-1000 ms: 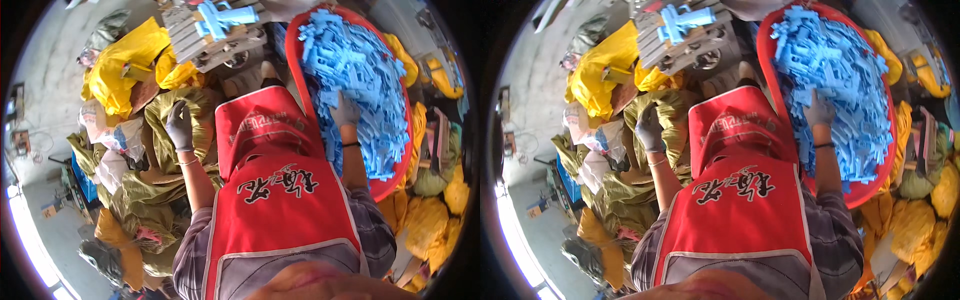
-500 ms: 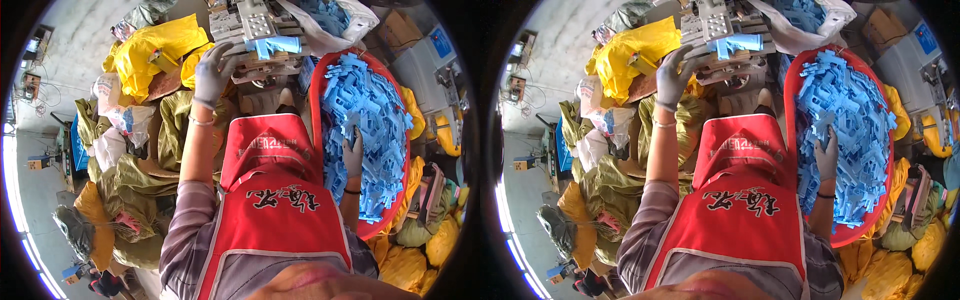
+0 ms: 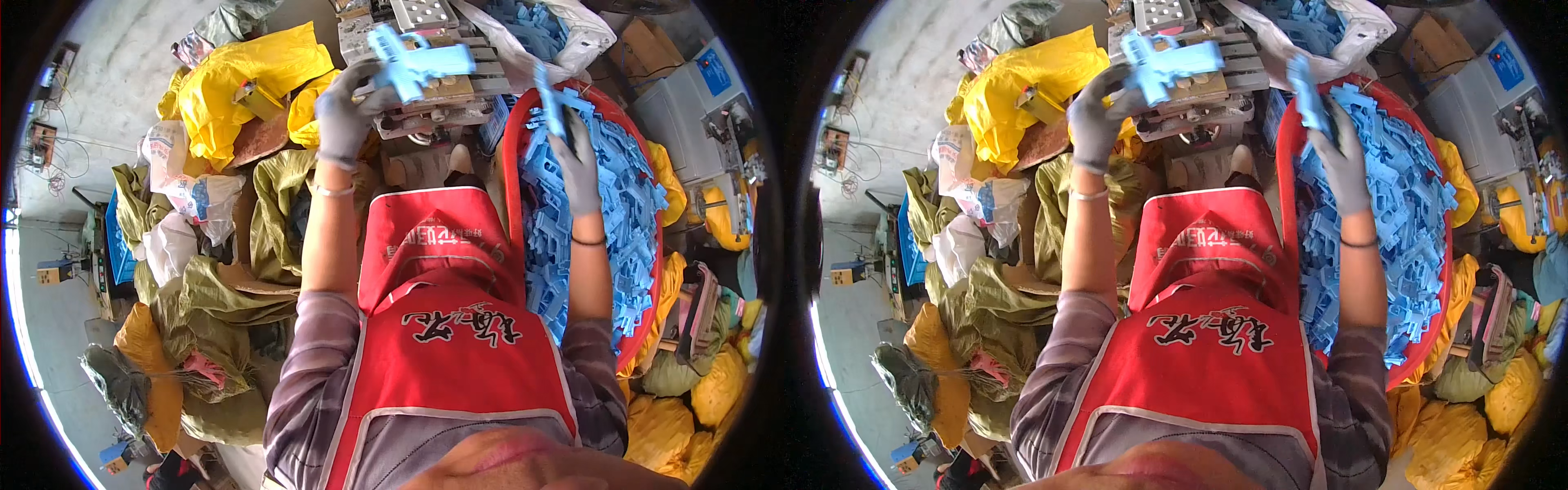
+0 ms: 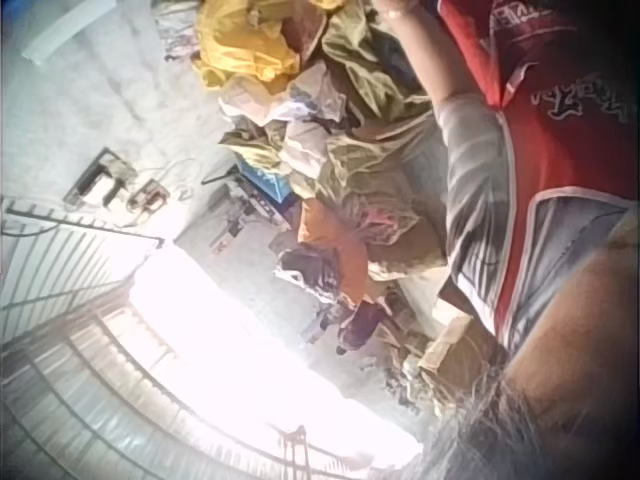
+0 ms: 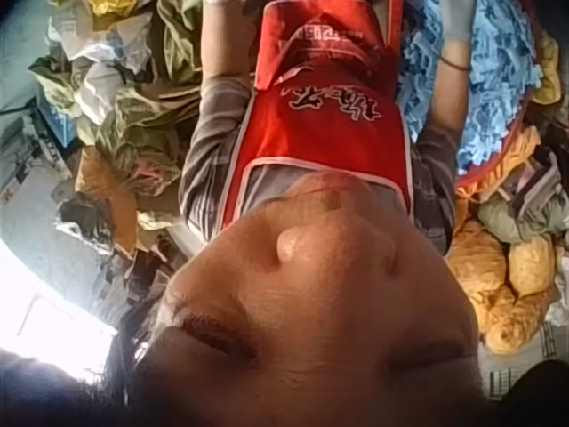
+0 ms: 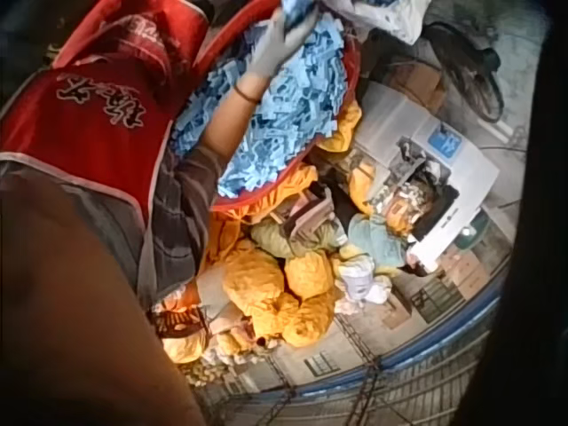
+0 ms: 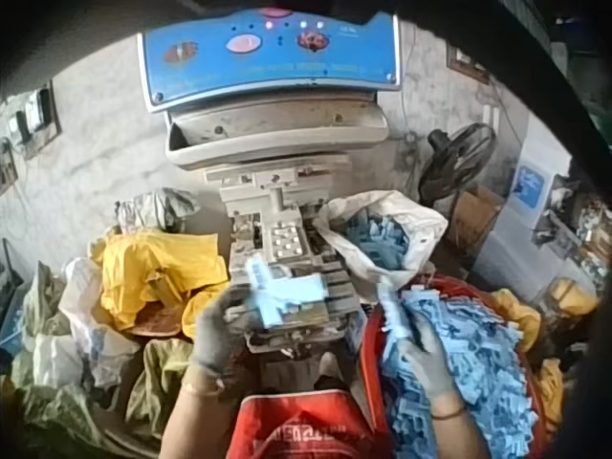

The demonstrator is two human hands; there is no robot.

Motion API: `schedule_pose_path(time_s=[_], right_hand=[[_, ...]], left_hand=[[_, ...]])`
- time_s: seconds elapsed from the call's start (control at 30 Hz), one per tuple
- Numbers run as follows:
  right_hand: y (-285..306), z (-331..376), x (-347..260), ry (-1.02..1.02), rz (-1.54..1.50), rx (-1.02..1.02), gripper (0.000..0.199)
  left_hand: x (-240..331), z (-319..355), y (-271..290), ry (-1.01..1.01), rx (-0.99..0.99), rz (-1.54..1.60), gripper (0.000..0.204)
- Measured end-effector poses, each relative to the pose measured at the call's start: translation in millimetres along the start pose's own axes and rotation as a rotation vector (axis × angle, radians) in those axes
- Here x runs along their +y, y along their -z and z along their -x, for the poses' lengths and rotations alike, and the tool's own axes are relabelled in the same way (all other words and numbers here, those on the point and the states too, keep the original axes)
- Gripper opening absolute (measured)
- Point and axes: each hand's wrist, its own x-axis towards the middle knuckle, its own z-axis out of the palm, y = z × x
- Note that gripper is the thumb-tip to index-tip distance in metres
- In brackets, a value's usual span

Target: The person stamps toy gun parts using a printing machine and places them into a sack. The person then gathers and packs toy parts into a large sack and ties the sack shut with a rubber band.

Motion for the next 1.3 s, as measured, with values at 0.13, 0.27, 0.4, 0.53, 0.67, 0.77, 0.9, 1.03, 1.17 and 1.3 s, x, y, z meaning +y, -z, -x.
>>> schedule_pose_path(time_s=[0.13,0.27,0.4,0.53,0.67,0.77,0.9,1.03,1.17,1.3], right_hand=[[-45,-63,-12,0.278,0.298,-0.350,0.049],[-76,-101,-20,0.529,0.553,-0.508,0.050],[-71,-120,-26,0.715,0.833,-0.674,0.052],[-59,-97,-64,0.747,0.729,-0.595,0.046],[16,-61,29,0.532,0.641,-0.237,0.037],[73,1,120,-0.042,0.692,-0.102,0.035],[71,57,177,-0.178,1.157,-0.299,0.040],[41,56,184,-0.037,1.477,-0.284,0.050],[46,45,198,-0.212,1.490,-0.444,0.048],[80,58,169,-0.152,1.222,-0.417,0.035]], left_hand=[[-46,60,34,0.210,0.229,0.044,0.035],[-39,114,74,0.474,0.303,-0.017,0.032],[-61,171,99,0.593,0.308,-0.006,0.034],[-83,212,107,0.669,0.391,0.015,0.032],[-120,245,121,0.799,0.281,-0.331,0.032],[-125,246,124,0.900,0.274,-0.350,0.040],[-104,228,107,0.815,0.172,-0.462,0.034],[-97,214,71,0.651,0.132,-0.251,0.029],[-66,197,48,0.585,-0.015,-0.114,0.024],[-75,205,59,0.527,-0.052,-0.278,0.024]])
